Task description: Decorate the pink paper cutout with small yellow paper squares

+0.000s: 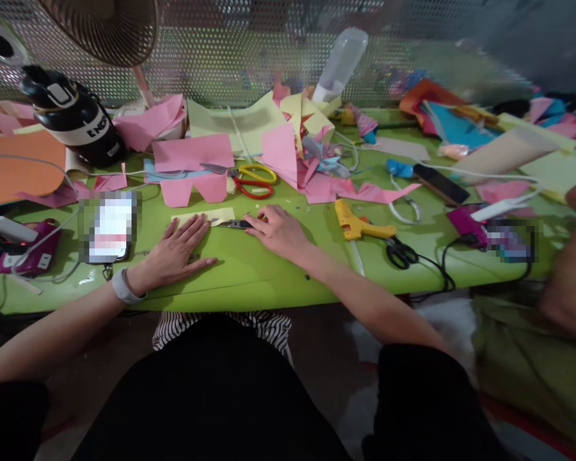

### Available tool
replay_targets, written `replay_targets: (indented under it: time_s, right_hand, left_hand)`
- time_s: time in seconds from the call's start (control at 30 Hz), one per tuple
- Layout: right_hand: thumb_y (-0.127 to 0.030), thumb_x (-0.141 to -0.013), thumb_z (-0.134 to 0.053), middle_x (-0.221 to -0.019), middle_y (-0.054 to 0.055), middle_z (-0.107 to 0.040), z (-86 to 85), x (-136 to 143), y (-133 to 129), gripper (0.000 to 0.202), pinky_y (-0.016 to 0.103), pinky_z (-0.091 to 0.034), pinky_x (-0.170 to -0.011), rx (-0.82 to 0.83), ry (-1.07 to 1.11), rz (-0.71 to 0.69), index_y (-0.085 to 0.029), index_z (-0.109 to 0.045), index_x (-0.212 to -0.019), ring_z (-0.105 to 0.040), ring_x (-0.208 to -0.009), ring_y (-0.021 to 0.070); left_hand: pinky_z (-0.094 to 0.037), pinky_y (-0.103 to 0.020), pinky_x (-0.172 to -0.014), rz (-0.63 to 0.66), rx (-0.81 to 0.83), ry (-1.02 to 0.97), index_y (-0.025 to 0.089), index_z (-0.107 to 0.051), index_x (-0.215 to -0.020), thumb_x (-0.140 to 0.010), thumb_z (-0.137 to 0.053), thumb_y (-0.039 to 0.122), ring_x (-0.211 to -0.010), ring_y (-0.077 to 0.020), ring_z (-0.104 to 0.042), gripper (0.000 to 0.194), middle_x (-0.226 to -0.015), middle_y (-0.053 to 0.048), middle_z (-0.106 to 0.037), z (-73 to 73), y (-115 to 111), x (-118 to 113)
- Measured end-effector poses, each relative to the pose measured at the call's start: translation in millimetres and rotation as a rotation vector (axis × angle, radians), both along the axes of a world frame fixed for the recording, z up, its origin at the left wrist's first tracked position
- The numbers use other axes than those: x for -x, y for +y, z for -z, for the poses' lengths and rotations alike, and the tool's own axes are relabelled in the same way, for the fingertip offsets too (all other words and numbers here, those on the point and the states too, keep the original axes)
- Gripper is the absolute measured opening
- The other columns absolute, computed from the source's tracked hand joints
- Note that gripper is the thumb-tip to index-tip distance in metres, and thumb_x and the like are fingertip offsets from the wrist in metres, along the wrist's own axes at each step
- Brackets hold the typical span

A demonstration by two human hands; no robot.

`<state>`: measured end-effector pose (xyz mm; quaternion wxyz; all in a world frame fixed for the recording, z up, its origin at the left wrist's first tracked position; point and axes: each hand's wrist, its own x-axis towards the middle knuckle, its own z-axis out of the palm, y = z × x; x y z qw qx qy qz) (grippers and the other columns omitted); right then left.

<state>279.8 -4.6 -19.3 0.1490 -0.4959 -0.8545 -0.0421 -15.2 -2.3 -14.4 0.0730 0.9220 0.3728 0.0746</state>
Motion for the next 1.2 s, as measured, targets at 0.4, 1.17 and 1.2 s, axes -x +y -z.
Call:
replay_targets:
  time_s: [0.4,1.17,1.2]
  right_hand:
    - [-0.039,-0.101,-0.049,-0.098,0.013,-0.061,0.0,-3.0,1.5,0.037,0.041,-0.053,-0.079,0.019,0.069,-0.076,-0.019,-0.070,-0.125,-0.054,-0.094,0.0249]
    - [-0.039,-0.102,-0.046,-0.099,0.014,-0.061,0.0,4.6,-1.5,0.040,0.041,-0.052,-0.079,-0.002,-0.011,-0.086,-0.016,-0.069,-0.125,-0.055,-0.095,0.0263]
    - [-0.039,-0.102,-0.045,-0.100,0.014,-0.061,-0.2,5.1,-1.7,0.041,0.040,-0.052,-0.079,-0.007,-0.022,-0.084,-0.015,-0.069,-0.125,-0.055,-0.095,0.0262]
  left_hand:
    - [-0.004,-0.051,-0.125,-0.001,0.009,-0.020,0.023,-0.010,-0.160,-0.092,-0.033,0.076,-0.154,-0.0284,-0.020,0.089,-0.165,-0.012,-0.025,1.8,-0.4,0.0]
    - [0.000,-0.052,-0.126,-0.076,0.112,0.032,0.013,-0.013,-0.160,-0.086,-0.026,0.085,-0.155,-0.0304,-0.012,0.104,-0.167,-0.016,-0.014,-21.5,-6.0,9.4]
    - [-0.002,-0.050,-0.126,-0.068,0.119,0.039,0.013,-0.014,-0.160,-0.086,-0.025,0.085,-0.155,-0.0295,-0.013,0.103,-0.167,-0.016,-0.016,-19.5,-6.5,11.3]
